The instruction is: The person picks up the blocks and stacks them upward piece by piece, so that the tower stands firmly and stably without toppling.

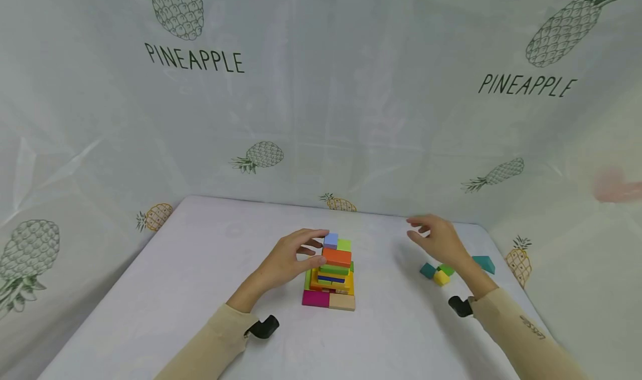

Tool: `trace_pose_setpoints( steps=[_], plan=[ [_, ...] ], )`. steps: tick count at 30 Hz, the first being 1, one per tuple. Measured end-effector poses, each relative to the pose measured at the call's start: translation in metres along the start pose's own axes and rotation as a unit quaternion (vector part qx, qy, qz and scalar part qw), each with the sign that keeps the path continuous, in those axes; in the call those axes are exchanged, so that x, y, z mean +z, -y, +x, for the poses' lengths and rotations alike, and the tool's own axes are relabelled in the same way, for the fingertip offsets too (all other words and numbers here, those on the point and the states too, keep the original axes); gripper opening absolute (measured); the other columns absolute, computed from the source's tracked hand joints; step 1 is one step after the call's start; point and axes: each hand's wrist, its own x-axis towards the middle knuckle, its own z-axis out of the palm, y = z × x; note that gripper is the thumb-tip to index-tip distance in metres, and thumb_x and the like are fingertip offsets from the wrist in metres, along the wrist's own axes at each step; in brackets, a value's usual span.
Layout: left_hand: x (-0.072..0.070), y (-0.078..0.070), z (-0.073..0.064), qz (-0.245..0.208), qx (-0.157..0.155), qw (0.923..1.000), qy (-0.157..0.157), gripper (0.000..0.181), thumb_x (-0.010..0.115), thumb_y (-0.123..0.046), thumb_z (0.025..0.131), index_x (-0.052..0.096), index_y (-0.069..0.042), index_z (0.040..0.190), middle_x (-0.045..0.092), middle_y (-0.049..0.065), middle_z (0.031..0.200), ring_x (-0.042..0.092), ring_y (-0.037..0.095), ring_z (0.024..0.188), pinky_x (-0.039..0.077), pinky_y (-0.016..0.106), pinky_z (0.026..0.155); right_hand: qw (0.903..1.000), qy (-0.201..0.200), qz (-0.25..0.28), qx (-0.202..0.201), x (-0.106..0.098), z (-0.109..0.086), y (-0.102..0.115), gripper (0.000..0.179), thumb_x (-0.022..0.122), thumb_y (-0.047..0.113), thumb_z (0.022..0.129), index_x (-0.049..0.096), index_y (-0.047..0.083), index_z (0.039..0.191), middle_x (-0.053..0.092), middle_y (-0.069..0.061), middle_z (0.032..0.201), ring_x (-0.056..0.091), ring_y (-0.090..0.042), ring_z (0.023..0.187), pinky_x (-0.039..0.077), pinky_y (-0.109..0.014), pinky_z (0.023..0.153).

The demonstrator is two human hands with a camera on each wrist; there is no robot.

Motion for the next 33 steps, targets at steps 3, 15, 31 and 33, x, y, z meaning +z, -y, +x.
trace_pose_setpoints(
  steps=[3,15,31,33],
  plan=[
    [0.000,-0.001,0.000,0.000,-0.003,1.0000,0.001,0.062,0.077,-0.037,0.099,0.055,-0.022,0.155,0.062,-0.004,0.145,0.067,0.023,0.124,0.058,0.038,0.104,0.9991,0.013,-0.019,0.035,-0.006,0.002,-0.040,0.038,0.075,0.016,0.100,0.069,-0.004,0.132,0.069,-0.028,0.128,0.070,-0.045,0.104,0.060,-0.058,0.086],
    [-0.001,0.002,-0.001,-0.015,-0.006,0.9999,0.001,0.061,0.077,-0.038,0.099,0.055,-0.025,0.155,0.062,-0.004,0.146,0.066,0.029,0.126,0.058,0.042,0.104,0.9891,0.116,-0.022,0.089,0.011,0.032,-0.106,0.052,0.069,0.011,0.101,0.054,-0.009,0.147,0.054,-0.036,0.145,0.056,-0.054,0.125,0.051,-0.068,0.100],
    [0.000,0.001,0.000,0.002,-0.005,1.0000,0.005,0.060,0.077,-0.038,0.099,0.056,-0.027,0.155,0.061,-0.007,0.147,0.067,0.020,0.123,0.058,0.034,0.103,0.9887,0.134,-0.019,0.066,0.026,0.036,-0.102,0.050,0.072,0.005,0.097,0.060,-0.006,0.144,0.063,-0.030,0.139,0.062,-0.048,0.119,0.054,-0.064,0.098],
    [-0.001,0.001,0.000,0.002,-0.007,1.0000,0.004,0.061,0.076,-0.038,0.099,0.056,-0.025,0.155,0.061,-0.007,0.147,0.067,0.020,0.123,0.058,0.034,0.103,0.9884,0.140,-0.014,0.058,0.027,0.038,-0.100,0.053,0.073,0.004,0.096,0.057,-0.008,0.146,0.059,-0.032,0.142,0.061,-0.051,0.121,0.053,-0.065,0.100]
  ],
)
